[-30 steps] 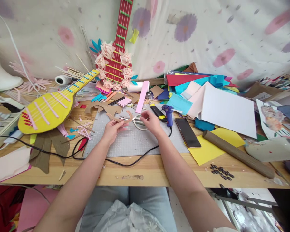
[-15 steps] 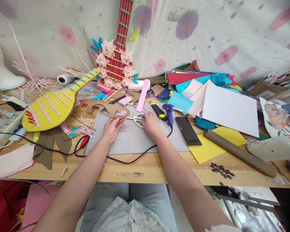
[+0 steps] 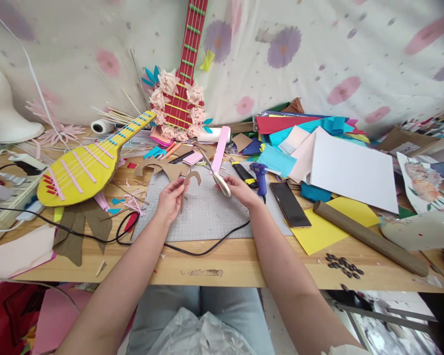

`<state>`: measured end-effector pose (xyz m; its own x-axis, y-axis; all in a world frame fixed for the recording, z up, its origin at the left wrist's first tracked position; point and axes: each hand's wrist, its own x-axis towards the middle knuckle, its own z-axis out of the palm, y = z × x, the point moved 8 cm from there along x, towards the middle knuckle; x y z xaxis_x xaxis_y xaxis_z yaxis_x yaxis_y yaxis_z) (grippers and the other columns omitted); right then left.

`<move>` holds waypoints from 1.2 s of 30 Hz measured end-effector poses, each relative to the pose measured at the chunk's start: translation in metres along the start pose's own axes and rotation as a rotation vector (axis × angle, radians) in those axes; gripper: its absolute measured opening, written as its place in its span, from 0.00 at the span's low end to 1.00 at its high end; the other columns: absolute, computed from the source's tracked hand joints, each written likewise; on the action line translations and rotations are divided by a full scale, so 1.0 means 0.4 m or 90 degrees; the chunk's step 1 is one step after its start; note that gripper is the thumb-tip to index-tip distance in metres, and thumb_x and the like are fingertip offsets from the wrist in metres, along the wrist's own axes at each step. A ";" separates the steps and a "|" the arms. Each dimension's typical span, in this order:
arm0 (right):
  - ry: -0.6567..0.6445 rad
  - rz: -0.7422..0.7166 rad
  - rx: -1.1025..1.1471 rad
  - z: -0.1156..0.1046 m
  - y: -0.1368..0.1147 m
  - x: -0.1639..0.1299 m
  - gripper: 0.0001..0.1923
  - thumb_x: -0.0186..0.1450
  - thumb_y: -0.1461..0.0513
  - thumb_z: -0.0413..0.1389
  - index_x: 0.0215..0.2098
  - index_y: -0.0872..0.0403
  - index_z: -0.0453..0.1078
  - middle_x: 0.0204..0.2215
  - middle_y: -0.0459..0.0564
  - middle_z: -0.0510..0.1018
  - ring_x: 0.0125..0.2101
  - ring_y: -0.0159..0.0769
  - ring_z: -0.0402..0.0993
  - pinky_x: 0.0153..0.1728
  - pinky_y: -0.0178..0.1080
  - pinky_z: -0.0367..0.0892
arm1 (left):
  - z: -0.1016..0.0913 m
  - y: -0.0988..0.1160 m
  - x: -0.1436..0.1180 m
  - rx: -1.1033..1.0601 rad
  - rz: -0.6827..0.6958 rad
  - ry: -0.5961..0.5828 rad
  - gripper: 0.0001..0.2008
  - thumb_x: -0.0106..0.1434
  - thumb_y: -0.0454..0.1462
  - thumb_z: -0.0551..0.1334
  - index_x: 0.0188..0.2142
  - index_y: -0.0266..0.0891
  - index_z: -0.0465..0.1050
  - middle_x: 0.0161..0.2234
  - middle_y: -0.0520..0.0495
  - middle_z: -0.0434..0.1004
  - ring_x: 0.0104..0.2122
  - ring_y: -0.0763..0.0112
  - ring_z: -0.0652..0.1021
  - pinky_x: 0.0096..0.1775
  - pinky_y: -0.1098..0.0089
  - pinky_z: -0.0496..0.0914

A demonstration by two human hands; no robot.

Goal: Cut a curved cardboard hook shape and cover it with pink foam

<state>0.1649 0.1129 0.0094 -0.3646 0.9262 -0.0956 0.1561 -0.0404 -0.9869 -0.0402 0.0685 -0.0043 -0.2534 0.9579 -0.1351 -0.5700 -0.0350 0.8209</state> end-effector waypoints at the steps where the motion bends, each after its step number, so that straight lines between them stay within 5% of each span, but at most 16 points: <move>1: -0.014 0.000 0.048 0.009 -0.001 -0.001 0.17 0.52 0.52 0.57 0.33 0.55 0.66 0.28 0.47 0.74 0.27 0.29 0.67 0.26 0.32 0.59 | -0.003 -0.002 0.003 -0.004 -0.004 0.010 0.12 0.48 0.25 0.61 0.32 0.38 0.74 0.31 0.50 0.78 0.37 0.73 0.77 0.48 0.69 0.67; 6: 0.037 -0.062 0.106 0.026 -0.018 0.003 0.19 0.50 0.51 0.58 0.34 0.54 0.64 0.24 0.43 0.68 0.23 0.27 0.63 0.24 0.32 0.57 | 0.010 -0.010 0.005 -0.033 -0.043 -0.024 0.08 0.53 0.25 0.59 0.29 0.38 0.72 0.26 0.53 0.74 0.30 0.78 0.76 0.49 0.65 0.66; 12: 0.144 -0.094 -0.151 0.015 -0.027 -0.004 0.18 0.53 0.47 0.53 0.27 0.54 0.64 0.20 0.42 0.63 0.22 0.29 0.58 0.23 0.33 0.53 | 0.020 -0.015 -0.002 -0.084 -0.098 -0.042 0.04 0.55 0.29 0.60 0.27 0.37 0.69 0.24 0.54 0.73 0.29 0.78 0.75 0.43 0.67 0.70; 17: 0.049 -0.112 -0.421 0.040 -0.048 -0.017 0.21 0.54 0.45 0.50 0.24 0.55 0.65 0.19 0.43 0.63 0.22 0.28 0.56 0.24 0.33 0.49 | -0.006 0.007 0.010 -0.050 -0.081 -0.027 0.03 0.53 0.31 0.62 0.29 0.37 0.68 0.22 0.54 0.73 0.25 0.78 0.75 0.31 0.74 0.71; 24: -0.126 -0.125 -0.604 0.076 -0.069 -0.037 0.25 0.56 0.43 0.47 0.27 0.55 0.69 0.20 0.44 0.69 0.22 0.28 0.58 0.24 0.33 0.47 | -0.001 0.016 0.024 0.082 -0.044 -0.110 0.09 0.48 0.34 0.65 0.30 0.36 0.69 0.26 0.53 0.74 0.25 0.76 0.76 0.28 0.73 0.73; 36: -0.134 -0.173 -0.841 0.048 -0.102 -0.064 0.29 0.57 0.40 0.42 0.29 0.54 0.71 0.23 0.50 0.75 0.24 0.32 0.65 0.23 0.33 0.45 | 0.009 0.008 0.016 0.153 0.001 -0.126 0.15 0.45 0.40 0.68 0.30 0.37 0.67 0.27 0.53 0.74 0.27 0.75 0.76 0.30 0.73 0.72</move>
<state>0.1503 0.0839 0.0495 -0.6370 0.7689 -0.0556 0.7681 0.6270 -0.1302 -0.0407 0.0756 -0.0006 -0.0835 0.9956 -0.0418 -0.3618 0.0088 0.9322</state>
